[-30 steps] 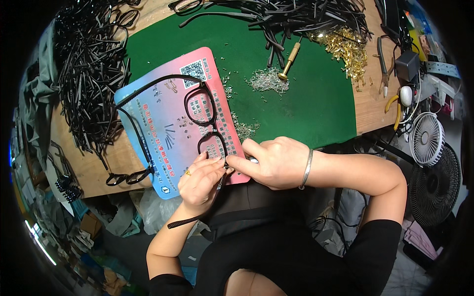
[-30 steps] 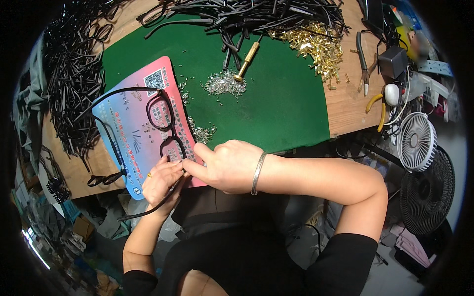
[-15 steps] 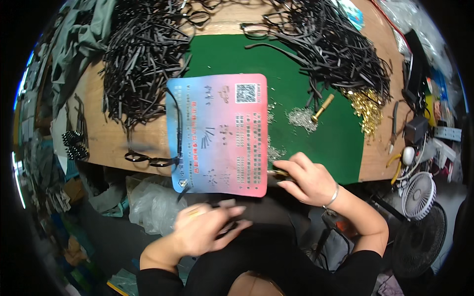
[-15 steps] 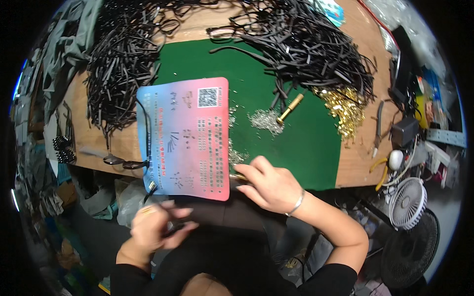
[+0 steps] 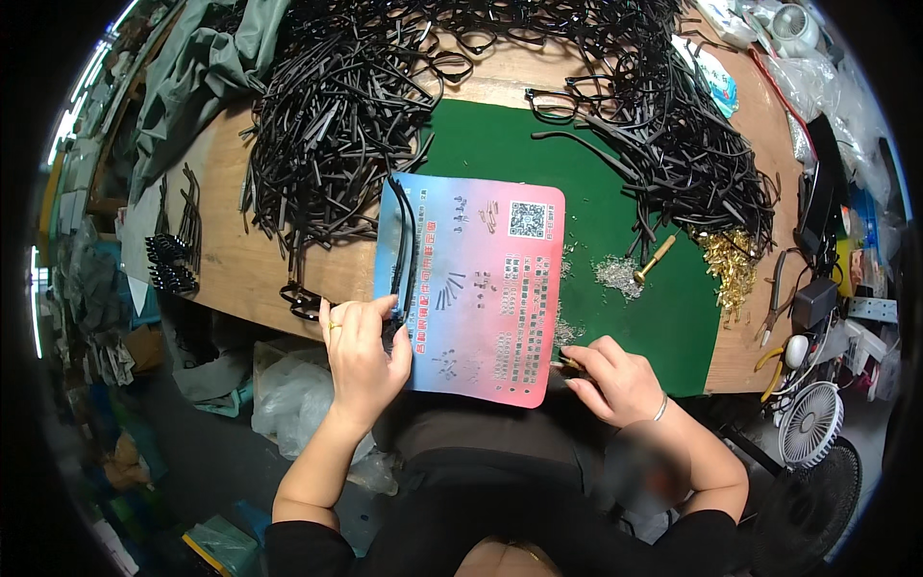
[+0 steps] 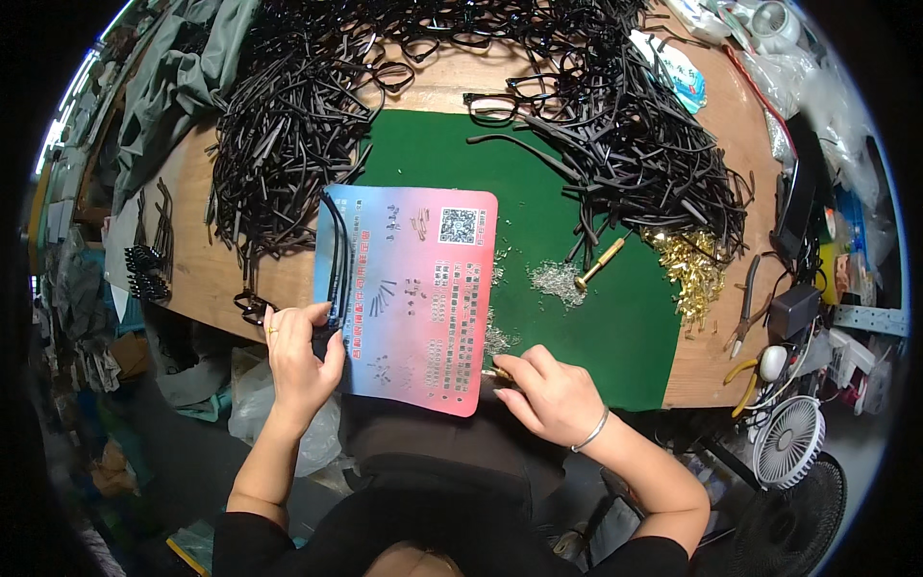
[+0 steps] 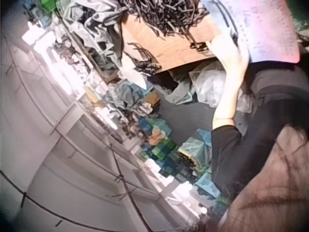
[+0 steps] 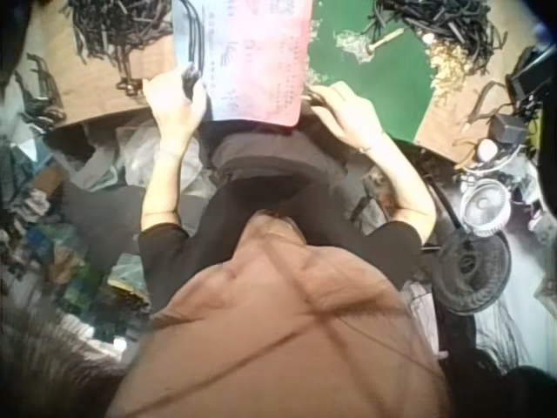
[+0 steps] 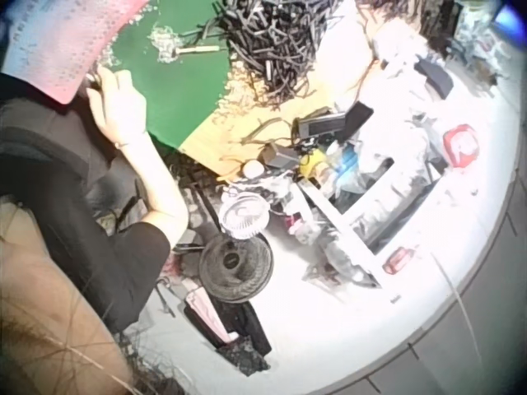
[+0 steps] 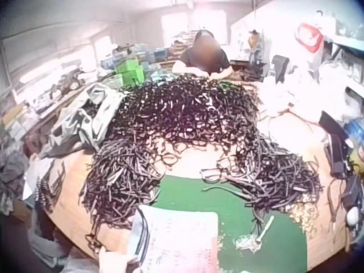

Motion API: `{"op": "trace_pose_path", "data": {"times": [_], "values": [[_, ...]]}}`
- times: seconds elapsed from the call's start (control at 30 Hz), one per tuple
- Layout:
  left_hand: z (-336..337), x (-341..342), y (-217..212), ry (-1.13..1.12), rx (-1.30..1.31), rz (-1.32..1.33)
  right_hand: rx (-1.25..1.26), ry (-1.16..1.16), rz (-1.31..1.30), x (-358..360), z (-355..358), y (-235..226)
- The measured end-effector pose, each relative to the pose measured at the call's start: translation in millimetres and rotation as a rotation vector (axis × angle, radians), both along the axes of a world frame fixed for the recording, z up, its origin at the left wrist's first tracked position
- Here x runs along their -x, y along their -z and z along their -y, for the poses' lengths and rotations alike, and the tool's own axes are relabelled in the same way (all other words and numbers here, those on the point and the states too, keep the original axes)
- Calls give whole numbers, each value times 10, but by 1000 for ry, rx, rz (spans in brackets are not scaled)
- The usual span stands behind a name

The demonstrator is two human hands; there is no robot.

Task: The person assembles small electronic components by inserting metal pins into black wires and securing them with a brass tool. They repeatedly pick up wires, insert pins, and use the tool to crimp or fasten the connections on a green work mat.

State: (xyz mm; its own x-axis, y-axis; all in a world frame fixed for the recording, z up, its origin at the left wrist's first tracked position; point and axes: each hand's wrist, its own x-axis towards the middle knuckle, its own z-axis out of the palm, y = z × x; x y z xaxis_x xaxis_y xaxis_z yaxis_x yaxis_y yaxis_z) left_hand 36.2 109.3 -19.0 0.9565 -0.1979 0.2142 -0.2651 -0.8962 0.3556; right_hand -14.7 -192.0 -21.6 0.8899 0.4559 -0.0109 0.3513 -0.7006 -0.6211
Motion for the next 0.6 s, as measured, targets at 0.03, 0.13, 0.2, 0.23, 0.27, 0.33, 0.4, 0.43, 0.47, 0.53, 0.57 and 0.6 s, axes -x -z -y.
{"op": "trace_pose_path", "data": {"times": [0.03, 0.13, 0.2, 0.23, 0.27, 0.33, 0.4, 0.43, 0.47, 0.53, 0.57, 0.6], "values": [[-14, -53, -48, 31, 20, 0, -1, 3, -9, 2, -8, -4], [-96, -361, -179, 145, 104, 86, -2, 6, -13, 13, -33, 6], [-53, -834, -299, 195, 82, 218, 7, 4, 3, -7, -30, 28], [-59, -1102, -299, 168, -25, 226, 14, 10, -4, -15, -40, 4], [-144, -1333, -251, 148, -140, 296, 7, -1, -13, -18, -81, -21], [-216, -1612, -65, 140, -240, 318, -10, 15, 12, -8, -85, -25], [-149, -1615, 7, 152, -188, 308, -53, 68, 10, 71, -24, 13], [-113, -1633, 12, 171, -156, 278, -80, 96, 12, 90, 9, 32], [-82, -1683, -17, 204, -138, 275, -76, 111, 6, 98, 9, 41], [-9, -1866, -122, 198, -78, 359, -73, 118, 1, 68, -14, 45], [86, -1995, -200, 207, -61, 395, -56, 112, -12, 39, -20, 38], [208, -2118, -282, 253, -61, 402, -39, 105, -26, 2, -28, 31]]}}
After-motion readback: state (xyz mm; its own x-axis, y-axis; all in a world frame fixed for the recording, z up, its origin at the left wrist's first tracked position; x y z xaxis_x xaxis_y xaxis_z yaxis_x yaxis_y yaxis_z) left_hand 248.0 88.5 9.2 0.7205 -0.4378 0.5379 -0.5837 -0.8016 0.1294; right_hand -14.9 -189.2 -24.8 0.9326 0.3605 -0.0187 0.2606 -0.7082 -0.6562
